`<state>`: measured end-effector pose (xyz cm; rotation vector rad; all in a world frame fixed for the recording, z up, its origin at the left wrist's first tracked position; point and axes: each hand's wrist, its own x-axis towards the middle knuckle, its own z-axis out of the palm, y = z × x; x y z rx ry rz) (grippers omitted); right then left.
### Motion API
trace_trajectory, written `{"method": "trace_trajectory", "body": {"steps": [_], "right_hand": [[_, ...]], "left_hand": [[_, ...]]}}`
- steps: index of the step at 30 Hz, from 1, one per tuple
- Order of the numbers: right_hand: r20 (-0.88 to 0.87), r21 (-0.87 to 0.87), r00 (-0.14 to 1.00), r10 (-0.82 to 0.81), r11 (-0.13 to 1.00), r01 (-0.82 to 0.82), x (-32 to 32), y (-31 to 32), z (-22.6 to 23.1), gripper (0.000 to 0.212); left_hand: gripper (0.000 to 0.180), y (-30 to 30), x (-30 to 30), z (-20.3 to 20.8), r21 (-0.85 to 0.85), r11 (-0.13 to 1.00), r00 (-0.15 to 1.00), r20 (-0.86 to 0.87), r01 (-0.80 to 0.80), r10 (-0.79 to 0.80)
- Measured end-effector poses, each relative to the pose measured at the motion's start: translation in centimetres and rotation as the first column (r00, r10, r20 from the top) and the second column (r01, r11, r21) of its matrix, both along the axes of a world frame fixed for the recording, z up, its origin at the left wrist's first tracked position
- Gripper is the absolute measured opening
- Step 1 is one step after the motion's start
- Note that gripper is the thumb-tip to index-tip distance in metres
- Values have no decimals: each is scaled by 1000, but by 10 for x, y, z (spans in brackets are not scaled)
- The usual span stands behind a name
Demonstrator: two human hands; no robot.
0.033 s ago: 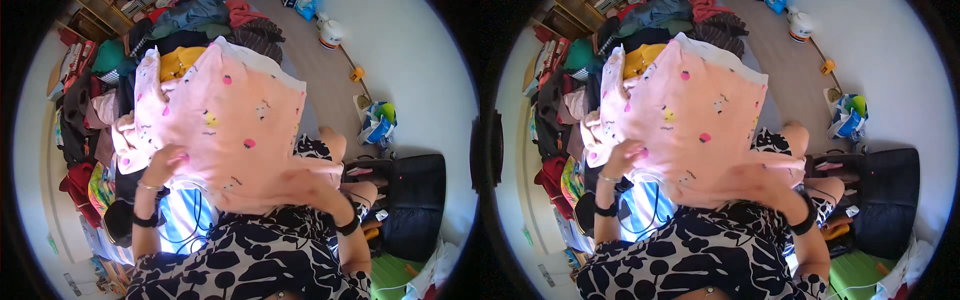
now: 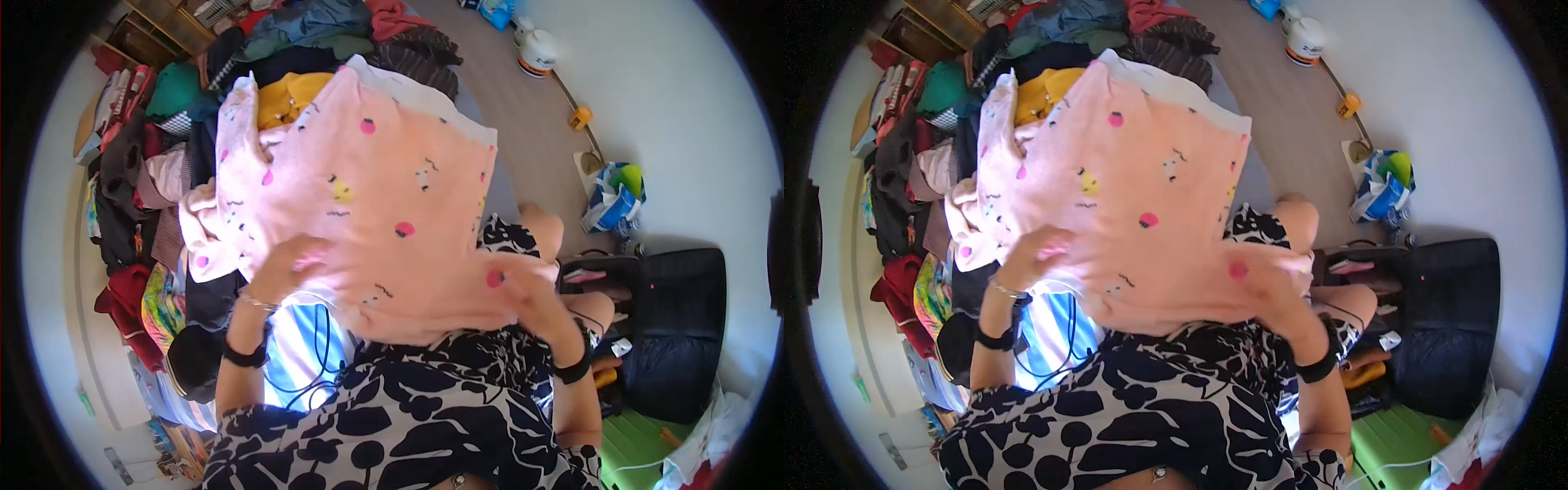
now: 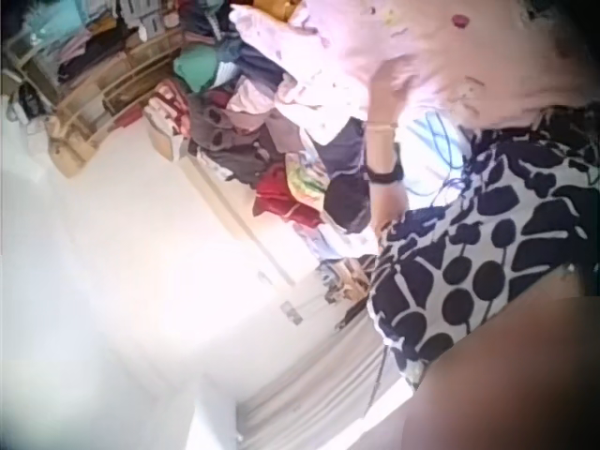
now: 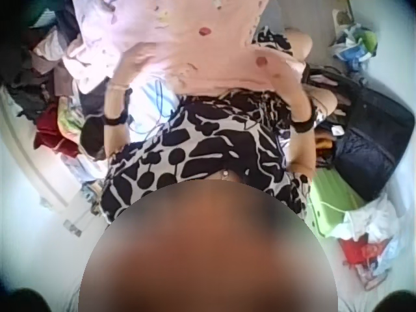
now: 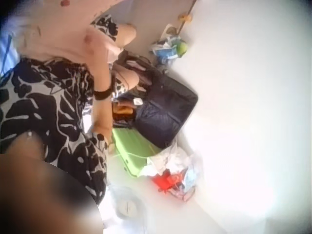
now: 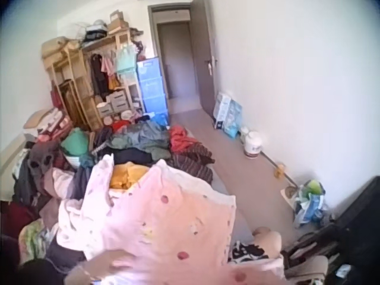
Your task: The person folds a pair of black track pants and a pink patterned garment on a bed, placing them one at a time into a suitcase.
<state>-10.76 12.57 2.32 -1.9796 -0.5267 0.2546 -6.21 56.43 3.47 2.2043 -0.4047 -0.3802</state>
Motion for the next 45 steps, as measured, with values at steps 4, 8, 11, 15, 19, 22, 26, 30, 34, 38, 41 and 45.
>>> {"method": "trace_trajectory", "body": {"steps": [4,8,11,15,19,22,26,30,34,38,41,45], "right_hand": [[278,-608,887,-368,648,459,-36,-81,-42,63],[15,-471,916,-400,806,359,-68,-97,-91,83],[5,-528,909,-416,771,356,-68,-91,-116,85],[-246,-338,798,-550,821,461,-47,-94,-126,66],[-378,62,898,-223,962,265,-45,-105,-115,45],[-712,137,645,-276,847,514,-49,-106,-116,38],[-443,107,679,-586,717,689,-50,-97,-130,25],[-243,97,413,-878,402,911,-43,-99,-107,15],[233,357,411,-881,470,807,-2,-91,-27,12],[466,426,495,-733,676,601,70,-24,49,15],[726,290,554,-408,912,291,114,59,64,25],[739,-294,595,316,946,-136,95,152,28,42]], "left_hand": [[40,-110,-19,-16,-96,901,899,-76,423,-431],[47,-141,-28,-12,34,820,820,24,571,-572],[40,-143,-32,-7,28,818,788,252,574,-562],[31,-151,-48,-6,86,806,771,249,586,-587],[21,-153,-54,-9,-27,840,825,209,542,-525],[19,-152,-53,-9,-18,847,836,174,531,-520],[14,-151,-55,-8,-54,848,848,94,528,-522],[13,-148,-61,-8,-62,859,861,73,508,-504],[14,-145,-63,-12,-96,846,852,73,524,-519],[16,-141,-68,-15,-144,834,845,36,532,-533],[18,-142,-73,-18,-135,837,848,69,530,-526],[21,-147,-79,-26,-136,842,847,204,522,-492]]}}
